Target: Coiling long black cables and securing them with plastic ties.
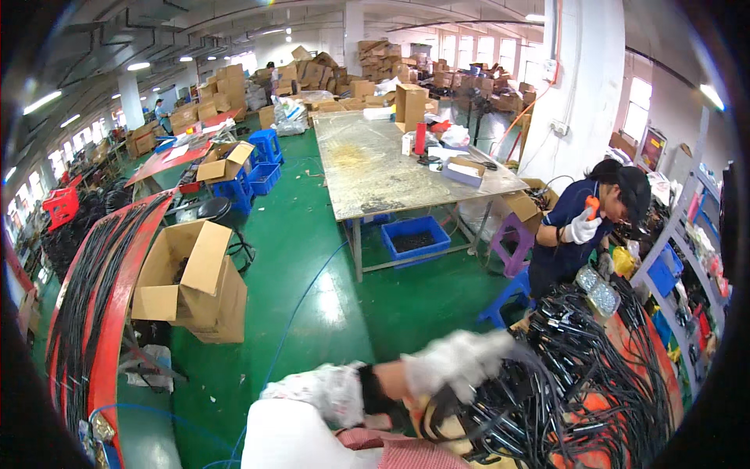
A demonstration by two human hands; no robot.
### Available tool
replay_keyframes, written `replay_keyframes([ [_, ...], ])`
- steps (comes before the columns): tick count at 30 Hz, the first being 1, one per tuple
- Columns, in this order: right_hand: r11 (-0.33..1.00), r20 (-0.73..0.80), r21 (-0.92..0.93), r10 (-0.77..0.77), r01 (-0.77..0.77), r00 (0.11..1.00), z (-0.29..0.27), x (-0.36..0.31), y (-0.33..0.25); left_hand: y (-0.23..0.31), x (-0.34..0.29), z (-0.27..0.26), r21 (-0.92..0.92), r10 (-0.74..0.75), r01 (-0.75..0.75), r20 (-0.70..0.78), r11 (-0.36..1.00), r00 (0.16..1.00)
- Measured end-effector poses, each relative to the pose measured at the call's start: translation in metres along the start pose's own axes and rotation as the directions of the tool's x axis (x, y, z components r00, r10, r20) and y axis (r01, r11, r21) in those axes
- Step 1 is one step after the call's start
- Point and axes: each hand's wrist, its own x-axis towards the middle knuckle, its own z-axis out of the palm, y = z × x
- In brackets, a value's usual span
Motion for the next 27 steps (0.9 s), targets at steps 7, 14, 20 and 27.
replay_keyframes([
  [7, 0.972, 0.252, -0.136, -0.151, 0.19, 0.956, -0.009, -0.017, -0.061, 0.02, -0.017, -0.039, 0.281, 0.028, 0.073, -0.337, 0.957, 0.941],
  [14, 0.952, 0.123, 0.121, -0.295, 0.281, 0.948, 0.032, 0.074, -0.143, -0.044, 0.01, 0.025, 0.638, -0.212, 0.064, 0.158, 0.767, 0.964],
  [20, 0.935, 0.264, 0.06, -0.352, 0.349, 0.898, 0.056, 0.047, -0.137, 0.002, -0.037, -0.034, 0.485, 0.403, -0.323, -0.068, 0.813, 0.913],
  [27, 0.946, 0.32, -0.197, -0.186, 0.258, 0.929, -0.011, 0.0, -0.099, 0.008, -0.016, -0.055, 0.172, 0.046, 0.035, -0.447, 0.984, 0.893],
])
